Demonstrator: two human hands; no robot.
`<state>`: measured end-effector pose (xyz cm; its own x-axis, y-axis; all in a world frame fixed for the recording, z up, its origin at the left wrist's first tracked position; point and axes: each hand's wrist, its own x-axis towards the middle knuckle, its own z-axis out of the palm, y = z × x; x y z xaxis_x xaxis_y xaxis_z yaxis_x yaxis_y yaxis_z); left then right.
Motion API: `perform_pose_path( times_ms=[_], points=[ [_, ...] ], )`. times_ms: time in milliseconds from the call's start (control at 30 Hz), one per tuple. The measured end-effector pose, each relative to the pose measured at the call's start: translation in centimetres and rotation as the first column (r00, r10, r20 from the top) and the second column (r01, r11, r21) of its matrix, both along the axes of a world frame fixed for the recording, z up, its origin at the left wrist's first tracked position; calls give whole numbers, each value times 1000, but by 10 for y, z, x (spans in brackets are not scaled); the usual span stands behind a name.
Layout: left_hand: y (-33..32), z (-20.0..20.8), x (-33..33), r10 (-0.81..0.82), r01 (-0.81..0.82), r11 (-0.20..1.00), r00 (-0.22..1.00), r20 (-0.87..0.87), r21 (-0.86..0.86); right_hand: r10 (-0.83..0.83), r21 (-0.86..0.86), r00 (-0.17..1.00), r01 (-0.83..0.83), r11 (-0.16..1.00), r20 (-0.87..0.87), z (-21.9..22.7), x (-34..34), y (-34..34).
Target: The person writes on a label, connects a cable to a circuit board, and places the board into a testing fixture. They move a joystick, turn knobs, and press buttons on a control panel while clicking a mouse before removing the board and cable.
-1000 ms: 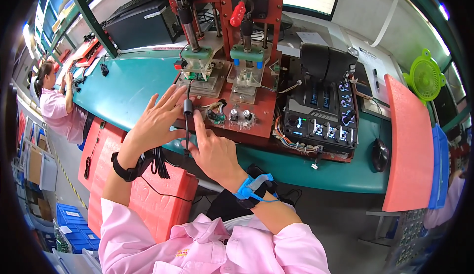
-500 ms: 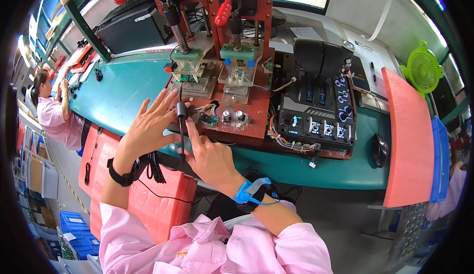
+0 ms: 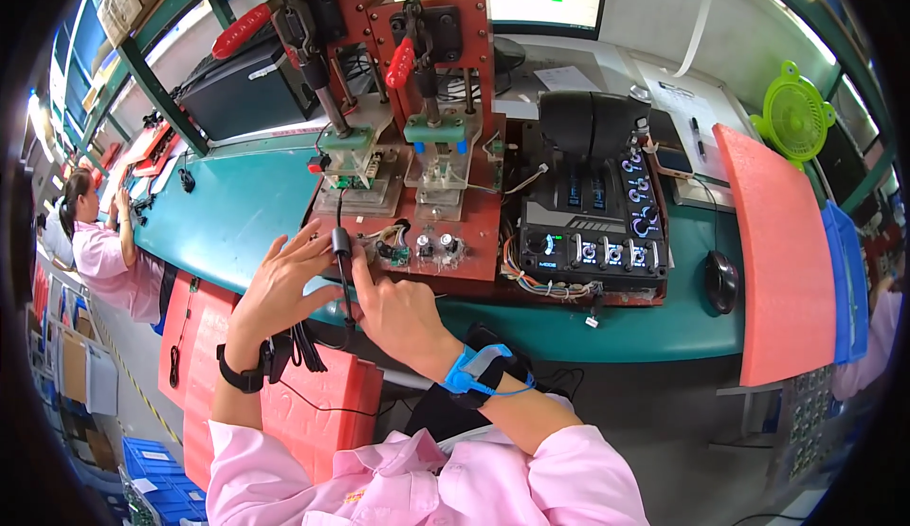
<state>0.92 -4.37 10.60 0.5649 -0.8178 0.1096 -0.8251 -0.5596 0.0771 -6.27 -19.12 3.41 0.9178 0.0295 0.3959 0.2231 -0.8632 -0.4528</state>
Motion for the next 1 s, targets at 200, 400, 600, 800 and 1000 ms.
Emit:
perform_pose_path(
  times_ms=[200,400,600,800,1000],
  points=[
    [-5,-2,-1,-13,15,999,999,35,-44,14,-57,991,-22,998,-130,1,-9,2],
    [-32,5,-6,-25,57,971,990,140,-232,97,-79,993,-102,992,-64,-9,-33,-4],
    [-34,-5,-7,-53,61,998,895,443,-4,85,-93,996,-84,992,10,-15,-46,-15],
    [-28,-11,-7,24,-39,999,941,339,36,-96,55,992,91,994,83,-3,-38,-31],
    [-25,-18,-6,1,-16,999,960,278,52,-48,-44,999,48,998,-2,-6,-37,-33]
  ],
)
